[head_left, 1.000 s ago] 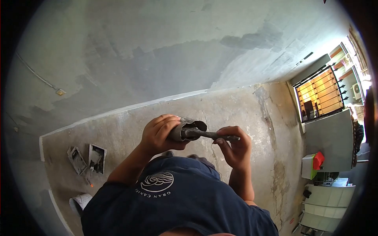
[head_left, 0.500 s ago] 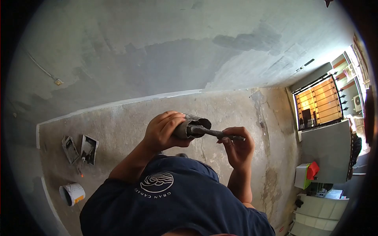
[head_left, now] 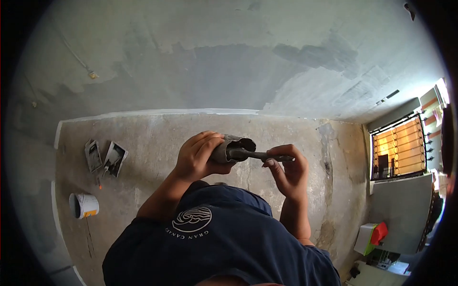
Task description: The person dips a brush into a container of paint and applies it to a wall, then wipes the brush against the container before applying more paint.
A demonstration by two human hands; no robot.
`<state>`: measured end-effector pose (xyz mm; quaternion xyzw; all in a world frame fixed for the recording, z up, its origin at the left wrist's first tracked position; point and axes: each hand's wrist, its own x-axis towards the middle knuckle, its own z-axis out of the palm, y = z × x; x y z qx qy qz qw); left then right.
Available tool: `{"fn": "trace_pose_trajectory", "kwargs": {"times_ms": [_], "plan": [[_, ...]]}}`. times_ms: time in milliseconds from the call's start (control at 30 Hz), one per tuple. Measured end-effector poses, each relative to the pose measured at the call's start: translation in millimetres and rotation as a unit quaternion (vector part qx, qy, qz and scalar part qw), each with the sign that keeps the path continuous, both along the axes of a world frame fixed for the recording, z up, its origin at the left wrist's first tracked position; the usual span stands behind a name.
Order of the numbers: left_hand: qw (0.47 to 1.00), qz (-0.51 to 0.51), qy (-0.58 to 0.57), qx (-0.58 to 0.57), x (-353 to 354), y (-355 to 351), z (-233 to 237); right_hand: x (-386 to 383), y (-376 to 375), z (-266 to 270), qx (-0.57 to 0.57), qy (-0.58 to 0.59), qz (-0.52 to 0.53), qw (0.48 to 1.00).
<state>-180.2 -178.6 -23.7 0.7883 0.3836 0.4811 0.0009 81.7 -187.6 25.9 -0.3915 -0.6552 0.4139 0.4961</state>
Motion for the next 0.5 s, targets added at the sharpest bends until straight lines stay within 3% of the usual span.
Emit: {"fn": "trace_pose_trajectory", "kwargs": {"times_ms": [200,500], "plan": [[0.997,0.063,-0.015,0.035,19.3,-29.5,2.2,14.1,-2.0,2.4,-0.004,0.058,0.059,0.997],[0.986,0.164,-0.012,0.020,30.2,-71.5,-2.5,22.5,2.0,13.7,0.031,0.040,0.154,0.987]]}}
